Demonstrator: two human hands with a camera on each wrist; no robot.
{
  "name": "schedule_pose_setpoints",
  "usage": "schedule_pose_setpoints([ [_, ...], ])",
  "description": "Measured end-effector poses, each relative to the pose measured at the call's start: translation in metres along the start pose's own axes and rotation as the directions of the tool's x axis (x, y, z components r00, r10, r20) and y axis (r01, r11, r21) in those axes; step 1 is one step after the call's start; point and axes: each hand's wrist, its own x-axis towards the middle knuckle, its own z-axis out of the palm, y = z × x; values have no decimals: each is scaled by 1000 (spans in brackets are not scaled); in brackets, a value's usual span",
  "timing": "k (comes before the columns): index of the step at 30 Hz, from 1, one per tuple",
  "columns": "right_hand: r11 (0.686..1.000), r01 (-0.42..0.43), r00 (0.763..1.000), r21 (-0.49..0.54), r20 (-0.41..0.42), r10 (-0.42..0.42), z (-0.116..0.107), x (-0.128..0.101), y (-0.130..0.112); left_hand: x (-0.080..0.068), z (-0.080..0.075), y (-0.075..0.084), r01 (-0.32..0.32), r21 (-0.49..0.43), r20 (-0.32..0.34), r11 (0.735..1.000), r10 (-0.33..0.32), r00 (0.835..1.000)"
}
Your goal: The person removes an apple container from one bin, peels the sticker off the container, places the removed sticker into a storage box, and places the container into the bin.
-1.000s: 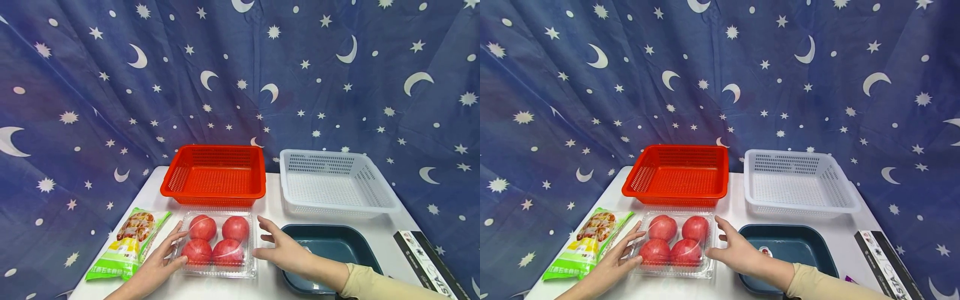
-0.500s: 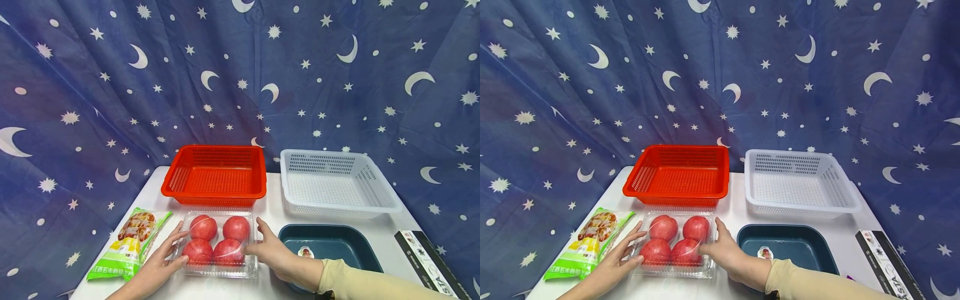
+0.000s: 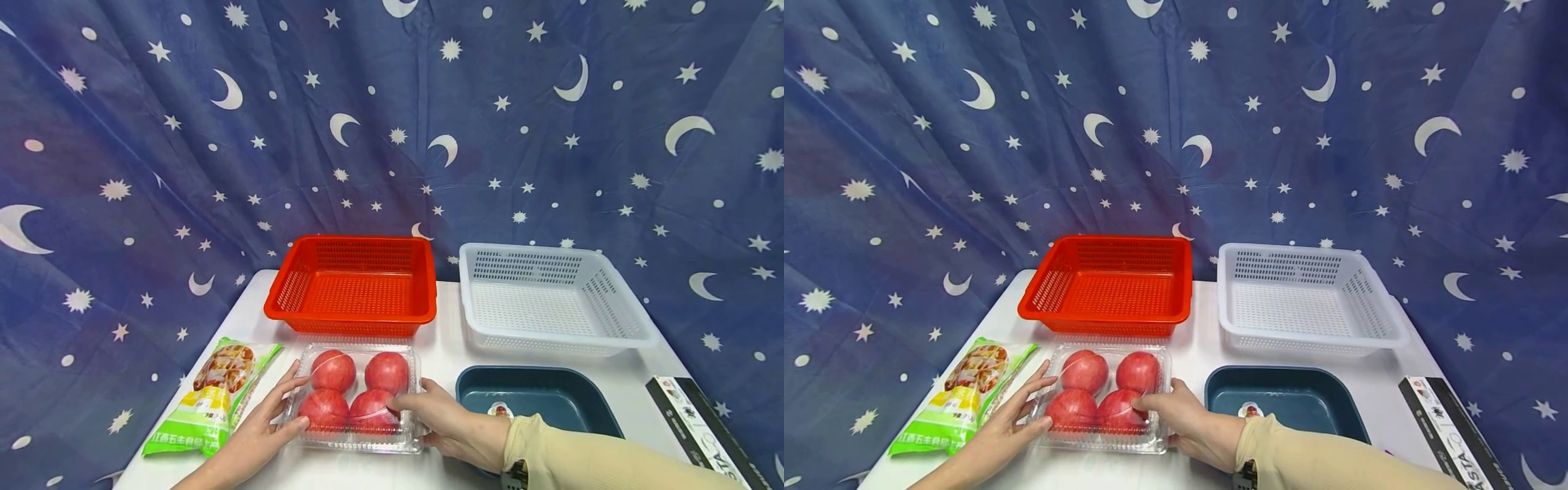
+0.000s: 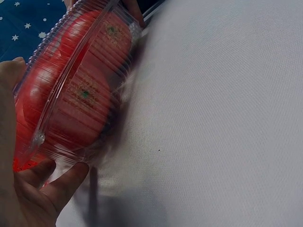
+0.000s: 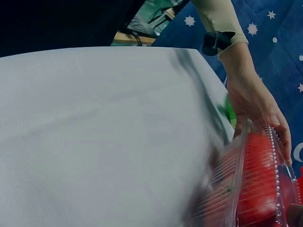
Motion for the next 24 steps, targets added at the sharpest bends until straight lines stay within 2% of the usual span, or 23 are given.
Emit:
schedule_pose_setpoints([
  [7, 1000, -5, 1000, 16, -4, 5, 3, 6, 8, 0, 1, -1, -6, -2, -9, 1000, 6, 1000],
  [17, 999, 40, 999, 33, 5, -40, 4, 2, 10, -1, 1, -4, -40, -3, -16, 999, 39, 999],
  [24, 990, 75, 995, 119, 61, -83, 5, -2, 9, -2, 0, -9, -61, -22, -22, 998, 60, 998],
])
